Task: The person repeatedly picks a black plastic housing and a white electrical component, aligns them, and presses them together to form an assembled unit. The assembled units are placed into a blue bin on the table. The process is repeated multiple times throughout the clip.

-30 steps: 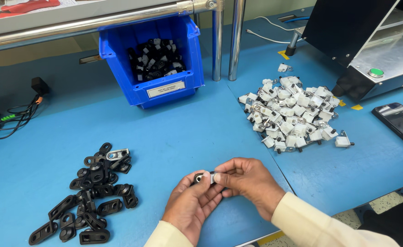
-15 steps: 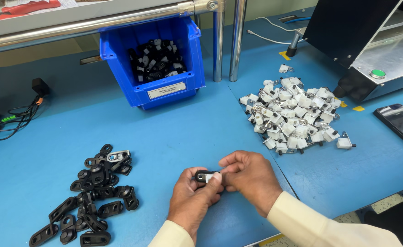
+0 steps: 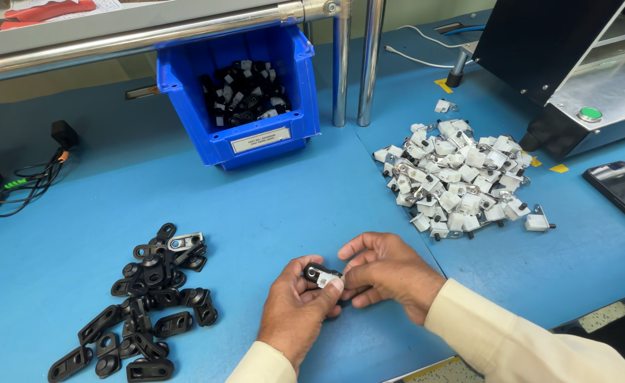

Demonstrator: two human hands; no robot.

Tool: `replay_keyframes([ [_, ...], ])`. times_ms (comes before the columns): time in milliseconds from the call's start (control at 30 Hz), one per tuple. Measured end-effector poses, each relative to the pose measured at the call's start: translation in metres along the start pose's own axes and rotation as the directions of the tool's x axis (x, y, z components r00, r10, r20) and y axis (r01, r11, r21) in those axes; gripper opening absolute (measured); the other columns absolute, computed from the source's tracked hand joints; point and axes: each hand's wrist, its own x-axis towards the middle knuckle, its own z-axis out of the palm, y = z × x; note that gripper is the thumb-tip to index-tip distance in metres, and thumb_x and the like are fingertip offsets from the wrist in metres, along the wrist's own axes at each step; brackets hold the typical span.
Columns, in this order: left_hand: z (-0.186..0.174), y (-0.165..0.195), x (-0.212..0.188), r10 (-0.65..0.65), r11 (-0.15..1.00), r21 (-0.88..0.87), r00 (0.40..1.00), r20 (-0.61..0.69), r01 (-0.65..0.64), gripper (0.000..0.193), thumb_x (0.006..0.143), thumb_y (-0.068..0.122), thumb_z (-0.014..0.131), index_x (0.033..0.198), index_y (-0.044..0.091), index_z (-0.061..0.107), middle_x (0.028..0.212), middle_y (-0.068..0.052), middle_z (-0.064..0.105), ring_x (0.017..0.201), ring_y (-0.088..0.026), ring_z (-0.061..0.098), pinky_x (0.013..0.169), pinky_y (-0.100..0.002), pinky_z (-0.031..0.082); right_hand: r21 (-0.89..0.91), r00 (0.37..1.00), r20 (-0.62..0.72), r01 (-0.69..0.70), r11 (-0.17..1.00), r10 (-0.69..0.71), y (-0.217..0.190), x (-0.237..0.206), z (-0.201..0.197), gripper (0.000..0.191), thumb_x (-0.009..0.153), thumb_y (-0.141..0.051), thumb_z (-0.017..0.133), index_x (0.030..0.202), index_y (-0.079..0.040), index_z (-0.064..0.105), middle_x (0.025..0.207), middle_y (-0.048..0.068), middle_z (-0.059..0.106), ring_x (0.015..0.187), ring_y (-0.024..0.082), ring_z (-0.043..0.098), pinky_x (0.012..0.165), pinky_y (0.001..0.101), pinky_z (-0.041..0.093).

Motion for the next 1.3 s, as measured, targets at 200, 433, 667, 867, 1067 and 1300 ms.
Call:
replay_keyframes([
  [200,-0.002,-0.003,0.004,0.075,0.996,0.046,0.996,0.051,-0.077,0.053,0.087,0.008,0.07,0.137,0.003,0.053,0.096,-0.011,0.075,0.086,-0.015,0.076,0.07,-0.027,0.06,0.087,0.995,-0.046,-0.09,0.992,0.094,0.003,0.001,0.002,0.043,0.08,-0.004,0.077,0.119,-0.002,0.058,0.089,0.012,0.07,0.074,0.019,0.073,0.057,0.0305,0.061],
  [433,-0.006,-0.008,0.01,0.044,0.997,0.063,0.998,0.053,-0.048,0.051,0.089,0.01,0.072,0.136,0.002,0.055,0.092,-0.011,0.075,0.079,-0.015,0.071,0.067,-0.027,0.058,0.128,0.998,-0.053,-0.02,0.992,0.027,0.012,0.003,0.003,0.052,0.076,0.001,0.074,0.121,-0.002,0.048,0.085,0.009,0.066,0.068,0.02,0.069,0.056,0.0307,0.057],
  [667,0.008,-0.009,0.005,0.022,0.999,0.033,0.998,-0.057,-0.02,0.037,0.088,0.01,0.074,0.121,0.002,0.061,0.091,-0.008,0.074,0.078,-0.014,0.07,0.069,-0.028,0.059,0.1,0.995,-0.099,0.035,0.994,-0.025,0.024,0.008,0.005,0.043,0.079,0.0,0.069,0.115,-0.002,0.046,0.081,0.01,0.062,0.061,0.016,0.06,0.052,0.031,0.05],
  [867,0.014,0.0,-0.003,-0.031,0.995,0.088,0.987,-0.155,0.045,0.034,0.088,0.012,0.076,0.117,0.004,0.061,0.09,-0.007,0.075,0.076,-0.013,0.069,0.072,-0.028,0.059,0.087,0.992,-0.092,0.097,0.992,-0.089,0.032,0.008,0.008,0.032,0.083,-0.003,0.067,0.108,-0.005,0.046,0.08,0.006,0.061,0.06,0.012,0.056,0.052,0.0289,0.046],
  [1067,0.009,-0.005,0.002,-0.021,1.0,-0.006,0.995,-0.101,0.02,0.032,0.087,0.012,0.078,0.113,0.002,0.063,0.088,-0.008,0.075,0.077,-0.014,0.071,0.075,-0.028,0.061,-0.108,0.935,-0.08,0.336,0.936,-0.345,0.037,0.002,0.012,0.023,0.086,0.0,0.064,0.1,-0.003,0.047,0.081,0.005,0.063,0.063,0.01,0.058,0.053,0.0284,0.048],
  [1300,-0.008,-0.016,0.012,-0.114,0.904,-0.414,0.993,0.009,0.108,0.031,0.084,0.018,0.078,0.107,0.0,0.066,0.091,-0.006,0.071,0.088,-0.017,0.072,0.09,-0.032,0.063,-0.34,0.834,-0.071,0.495,0.799,-0.547,0.035,-0.019,0.019,0.051,0.081,-0.003,0.072,0.127,-0.009,0.052,0.094,0.003,0.072,0.08,0.009,0.07,0.064,0.0248,0.057],
])
